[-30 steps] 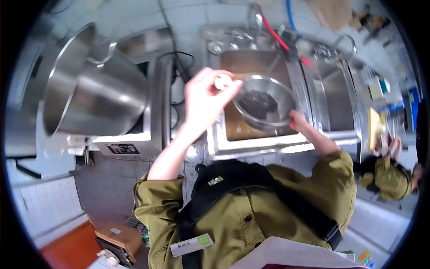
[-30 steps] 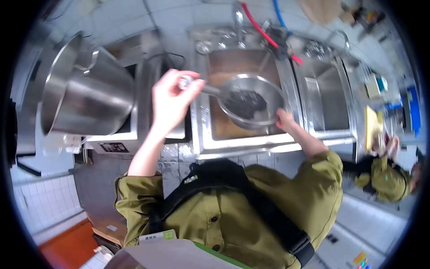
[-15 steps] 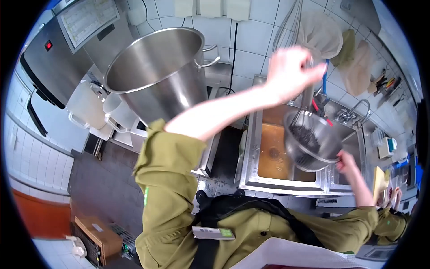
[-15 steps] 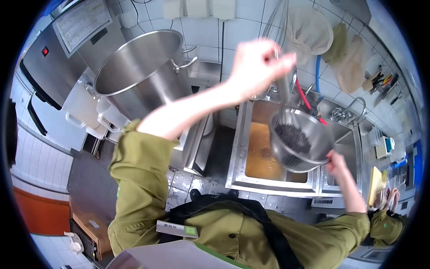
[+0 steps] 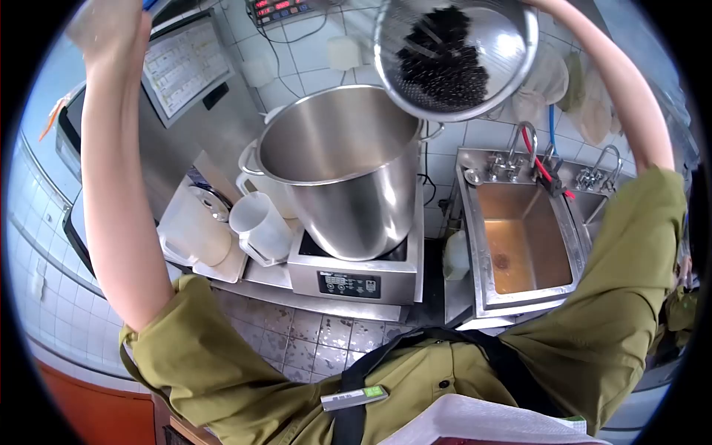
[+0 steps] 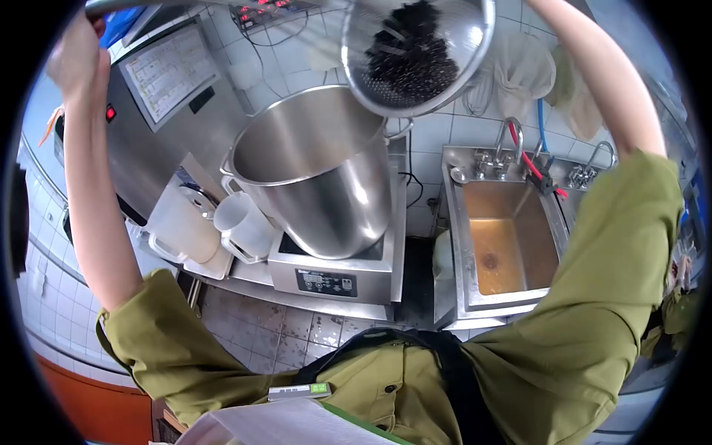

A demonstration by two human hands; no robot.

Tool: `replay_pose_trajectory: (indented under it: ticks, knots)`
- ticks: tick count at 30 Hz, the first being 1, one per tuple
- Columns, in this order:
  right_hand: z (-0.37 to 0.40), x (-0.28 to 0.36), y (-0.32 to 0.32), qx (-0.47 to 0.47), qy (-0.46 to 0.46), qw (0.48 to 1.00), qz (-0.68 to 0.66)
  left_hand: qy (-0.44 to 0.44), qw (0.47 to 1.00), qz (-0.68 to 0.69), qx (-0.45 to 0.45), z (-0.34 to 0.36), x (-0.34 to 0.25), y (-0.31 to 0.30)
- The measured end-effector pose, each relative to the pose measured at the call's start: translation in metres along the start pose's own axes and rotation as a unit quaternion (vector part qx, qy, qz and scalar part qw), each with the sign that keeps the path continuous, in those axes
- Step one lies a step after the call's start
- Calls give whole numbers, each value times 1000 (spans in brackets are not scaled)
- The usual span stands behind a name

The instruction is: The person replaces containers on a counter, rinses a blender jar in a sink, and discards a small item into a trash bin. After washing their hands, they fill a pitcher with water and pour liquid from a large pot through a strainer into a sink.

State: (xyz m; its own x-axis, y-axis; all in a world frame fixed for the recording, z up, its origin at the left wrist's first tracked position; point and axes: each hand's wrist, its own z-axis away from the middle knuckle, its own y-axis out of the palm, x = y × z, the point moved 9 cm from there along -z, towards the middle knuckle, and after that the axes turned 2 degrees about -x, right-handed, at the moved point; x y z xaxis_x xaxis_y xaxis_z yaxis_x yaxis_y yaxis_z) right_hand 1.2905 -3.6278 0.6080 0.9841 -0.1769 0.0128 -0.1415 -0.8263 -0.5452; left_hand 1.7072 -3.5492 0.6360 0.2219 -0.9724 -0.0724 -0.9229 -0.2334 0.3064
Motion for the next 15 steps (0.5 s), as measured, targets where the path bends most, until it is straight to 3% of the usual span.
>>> replay_pose_trajectory:
  ticks: [2, 3, 5, 6, 10, 15]
  knots:
    - [-6, 71, 8, -47, -109, 992, -33, 31, 994, -105, 18, -12, 9, -27]
    - [-2, 102, 11, -76, -175, 980, -63, 4, 996, -85, 2, -15, 20, -45]
    - [8, 144, 17, -45, -153, 982, -96, -49, 998, -40, -31, -17, 41, -76]
    - [11, 162, 26, -51, -174, 981, -72, -16, 999, -29, -24, -18, 39, -83]
    - [37, 217, 31, -90, -293, 950, -51, -20, 993, -113, -22, -18, 30, -100]
    - [69, 238, 22, -134, -385, 912, -48, -40, 994, -78, 67, 13, 41, -72]
